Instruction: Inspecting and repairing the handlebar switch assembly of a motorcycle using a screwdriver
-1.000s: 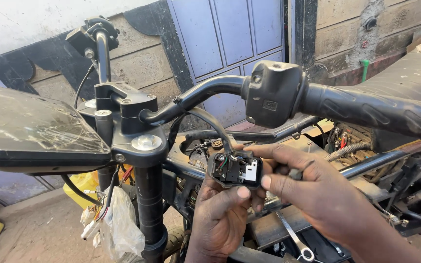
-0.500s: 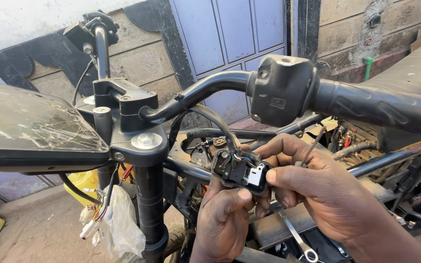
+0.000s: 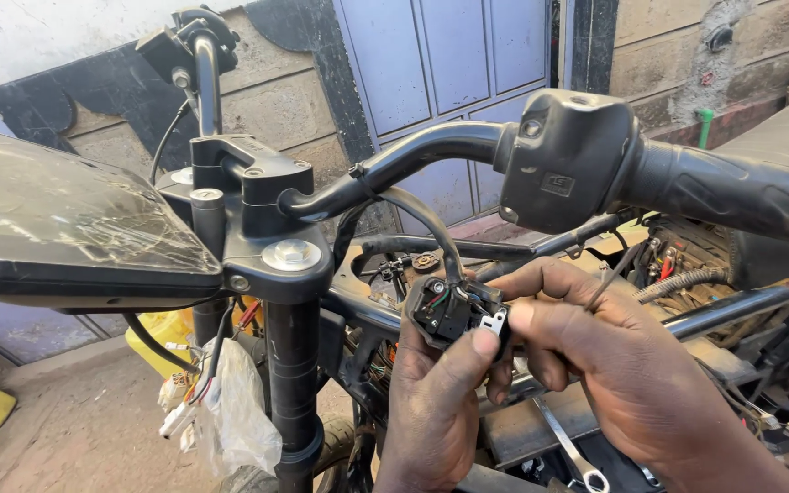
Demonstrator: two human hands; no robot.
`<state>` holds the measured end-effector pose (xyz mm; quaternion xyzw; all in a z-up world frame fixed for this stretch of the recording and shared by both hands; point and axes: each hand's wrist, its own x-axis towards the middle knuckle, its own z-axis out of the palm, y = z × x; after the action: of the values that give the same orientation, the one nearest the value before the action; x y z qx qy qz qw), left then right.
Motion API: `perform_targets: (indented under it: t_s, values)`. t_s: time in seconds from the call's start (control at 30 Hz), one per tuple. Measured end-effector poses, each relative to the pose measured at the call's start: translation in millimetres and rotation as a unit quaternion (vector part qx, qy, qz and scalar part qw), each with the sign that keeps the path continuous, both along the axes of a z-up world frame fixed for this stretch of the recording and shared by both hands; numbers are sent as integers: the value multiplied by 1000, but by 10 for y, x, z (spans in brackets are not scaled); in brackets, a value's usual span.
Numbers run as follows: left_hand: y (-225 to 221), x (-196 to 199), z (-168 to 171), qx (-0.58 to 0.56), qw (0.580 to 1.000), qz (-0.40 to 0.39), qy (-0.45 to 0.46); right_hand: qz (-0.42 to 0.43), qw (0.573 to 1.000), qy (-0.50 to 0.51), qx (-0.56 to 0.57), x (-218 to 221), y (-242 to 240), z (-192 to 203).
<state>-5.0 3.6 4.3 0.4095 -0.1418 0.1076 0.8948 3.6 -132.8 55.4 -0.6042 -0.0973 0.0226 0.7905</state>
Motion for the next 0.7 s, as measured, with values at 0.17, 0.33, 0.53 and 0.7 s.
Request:
perform_targets:
  t_s: [0.17,0.33,0.53,0.7]
  values:
    - [-59,-3,-38,4,1000,11,3,-23,999,-31,-35,11,48,10]
    - [-64,-13,60,7,1000,9,-16,-15,999,-44,-10,38,133,-134]
    - [-52,-9,92,3,999,15,-36,0,999,-46,28,89,104,-223]
    - [-62,1,76,-12,1000,14,-25,-44,998,-43,-3,94,128,-206]
